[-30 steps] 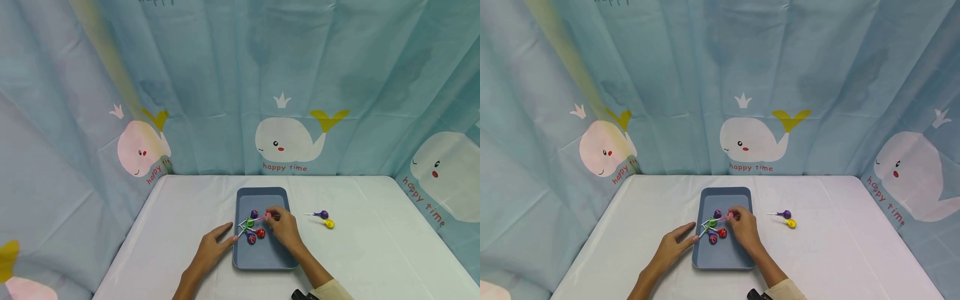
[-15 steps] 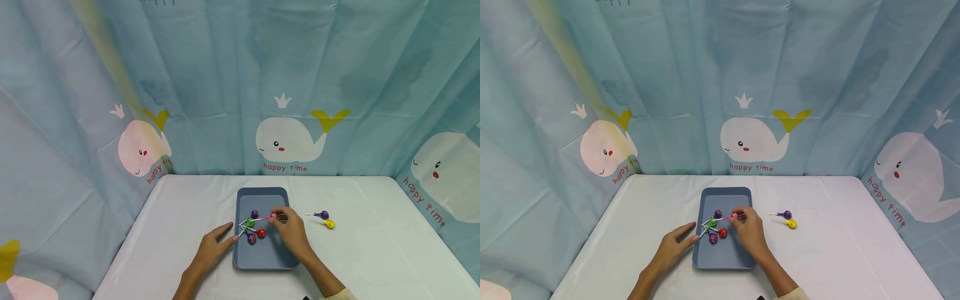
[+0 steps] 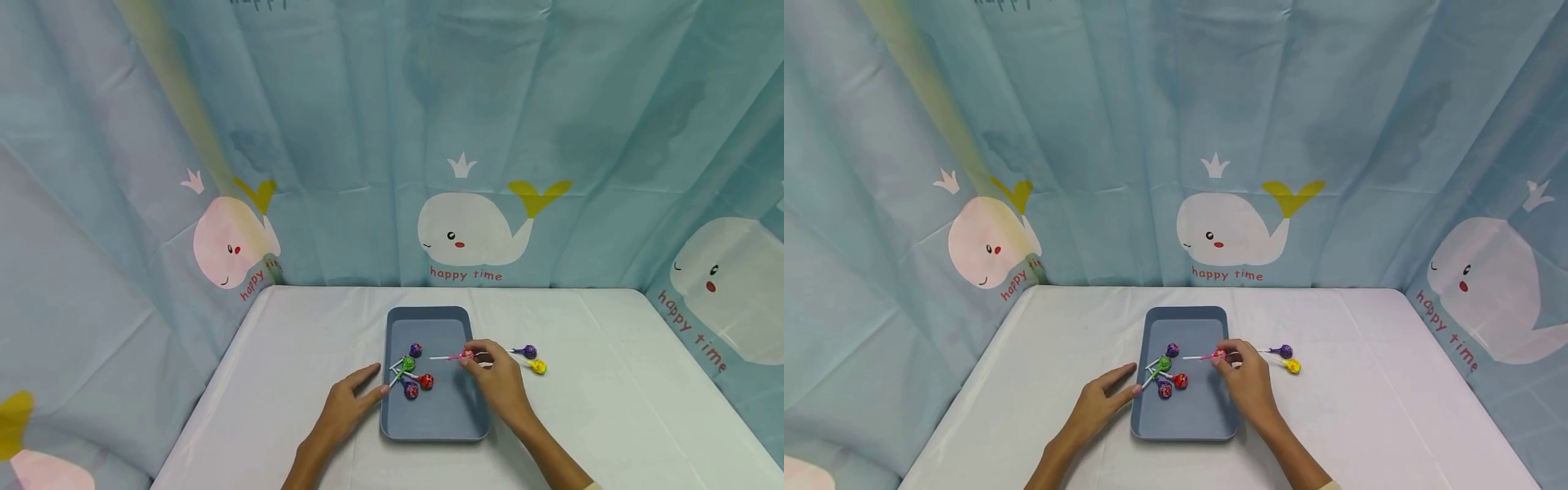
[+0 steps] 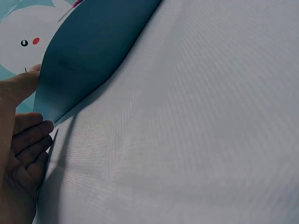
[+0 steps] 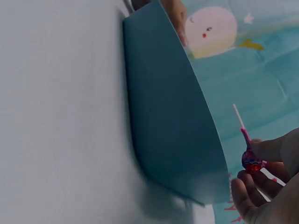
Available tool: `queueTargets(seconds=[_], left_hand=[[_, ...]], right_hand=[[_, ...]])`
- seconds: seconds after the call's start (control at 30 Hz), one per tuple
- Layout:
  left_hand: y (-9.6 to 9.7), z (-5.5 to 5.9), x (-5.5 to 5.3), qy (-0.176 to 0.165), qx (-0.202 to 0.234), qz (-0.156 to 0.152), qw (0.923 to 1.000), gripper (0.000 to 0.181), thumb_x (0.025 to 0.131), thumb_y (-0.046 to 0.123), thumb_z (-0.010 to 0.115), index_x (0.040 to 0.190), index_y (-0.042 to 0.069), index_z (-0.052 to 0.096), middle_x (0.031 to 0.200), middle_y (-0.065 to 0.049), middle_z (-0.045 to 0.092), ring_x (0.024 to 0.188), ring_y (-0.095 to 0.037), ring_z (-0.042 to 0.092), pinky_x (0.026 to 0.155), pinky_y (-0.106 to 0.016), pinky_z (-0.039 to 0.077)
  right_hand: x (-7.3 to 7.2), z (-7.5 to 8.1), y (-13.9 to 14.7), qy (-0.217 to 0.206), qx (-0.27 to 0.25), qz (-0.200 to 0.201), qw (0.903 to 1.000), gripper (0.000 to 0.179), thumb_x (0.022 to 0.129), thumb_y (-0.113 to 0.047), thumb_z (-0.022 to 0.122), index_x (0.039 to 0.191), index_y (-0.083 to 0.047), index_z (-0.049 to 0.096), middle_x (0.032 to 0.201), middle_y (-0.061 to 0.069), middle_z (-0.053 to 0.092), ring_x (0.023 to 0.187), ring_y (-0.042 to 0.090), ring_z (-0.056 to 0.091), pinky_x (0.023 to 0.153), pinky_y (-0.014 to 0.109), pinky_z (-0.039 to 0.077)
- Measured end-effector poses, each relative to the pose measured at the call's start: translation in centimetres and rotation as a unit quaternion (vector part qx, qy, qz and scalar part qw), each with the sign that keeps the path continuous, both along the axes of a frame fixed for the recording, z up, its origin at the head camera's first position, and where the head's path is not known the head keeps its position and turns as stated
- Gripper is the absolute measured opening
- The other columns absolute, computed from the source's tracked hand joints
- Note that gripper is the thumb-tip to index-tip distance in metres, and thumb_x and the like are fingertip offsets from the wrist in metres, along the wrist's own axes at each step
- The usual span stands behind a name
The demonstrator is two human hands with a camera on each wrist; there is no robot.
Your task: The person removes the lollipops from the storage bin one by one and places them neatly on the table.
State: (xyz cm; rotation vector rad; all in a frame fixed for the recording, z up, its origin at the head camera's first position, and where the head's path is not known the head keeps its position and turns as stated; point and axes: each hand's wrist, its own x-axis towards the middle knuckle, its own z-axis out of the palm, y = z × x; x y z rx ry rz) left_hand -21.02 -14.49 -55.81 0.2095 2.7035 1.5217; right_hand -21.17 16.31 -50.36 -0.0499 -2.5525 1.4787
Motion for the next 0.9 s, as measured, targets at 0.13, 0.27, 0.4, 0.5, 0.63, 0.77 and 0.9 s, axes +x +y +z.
queueTargets(seconds=[0.13,0.27,0.4,0.5,0.63,0.77,0.9], left_hand=[[0.0,0.0,-0.1,0.003,0.002,0.0,1.0,0.068,0.094,0.058,0.076,0.148,0.019,0.064,0.153,-0.003,0.062,0.149,-0.036,0.049,0.124,-0.061,0.037],[0.0,0.0,0.0,0.005,0.003,-0.001,1.0,0.067,0.094,0.057,0.076,0.148,0.019,0.065,0.152,-0.004,0.062,0.149,-0.037,0.049,0.124,-0.061,0.037],[-0.1,0.0,0.0,0.006,0.005,-0.002,1.0,0.068,0.094,0.057,0.076,0.148,0.019,0.064,0.152,-0.004,0.062,0.149,-0.037,0.049,0.124,-0.061,0.037],[-0.1,0.0,0.0,0.004,0.007,-0.001,1.0,0.068,0.093,0.057,0.077,0.148,0.019,0.064,0.153,-0.004,0.062,0.149,-0.037,0.049,0.124,-0.061,0.037],[-0.1,0.0,0.0,0.006,0.006,0.001,1.0,0.068,0.093,0.057,0.077,0.148,0.019,0.064,0.153,-0.003,0.062,0.149,-0.037,0.049,0.124,-0.06,0.037],[0.0,0.0,0.0,0.009,0.004,0.001,1.0,0.068,0.093,0.056,0.077,0.148,0.02,0.064,0.152,-0.003,0.062,0.149,-0.036,0.05,0.124,-0.06,0.038],[0.0,-0.1,0.0,0.007,0.004,0.001,1.0,0.067,0.093,0.056,0.077,0.148,0.02,0.065,0.152,-0.003,0.062,0.149,-0.036,0.049,0.124,-0.06,0.038]], right_hand=[[0.3,0.0,1.1,0.002,0.013,-0.006,0.9999,0.03,0.095,-0.018,0.082,0.123,-0.01,0.074,0.114,0.003,0.075,0.105,0.02,0.072,0.088,0.019,0.058],[0.4,-0.1,2.1,0.002,0.013,-0.013,0.9998,0.032,0.095,-0.017,0.083,0.124,-0.009,0.074,0.115,0.004,0.075,0.104,0.022,0.072,0.089,0.02,0.058],[0.6,0.0,3.2,0.007,0.014,-0.019,0.9997,0.032,0.095,-0.017,0.083,0.124,-0.007,0.074,0.116,0.006,0.076,0.103,0.024,0.073,0.088,0.019,0.058],[0.8,-0.1,3.9,0.016,0.02,-0.028,0.9993,0.031,0.095,-0.017,0.083,0.123,-0.007,0.074,0.116,0.007,0.076,0.102,0.024,0.073,0.085,0.017,0.058],[1.0,-0.2,4.9,0.025,0.027,-0.04,0.9985,0.03,0.094,-0.016,0.083,0.122,-0.007,0.075,0.114,0.007,0.077,0.099,0.023,0.074,0.083,0.014,0.057],[1.2,-0.3,6.0,0.015,0.03,-0.053,0.9981,0.03,0.095,-0.019,0.083,0.122,-0.008,0.075,0.114,0.007,0.077,0.098,0.016,0.072,0.08,0.012,0.055],[1.6,-0.2,7.2,0.0,0.03,-0.064,0.9975,0.031,0.096,-0.024,0.082,0.123,-0.01,0.075,0.118,0.009,0.077,0.097,0.008,0.07,0.077,0.013,0.054]])
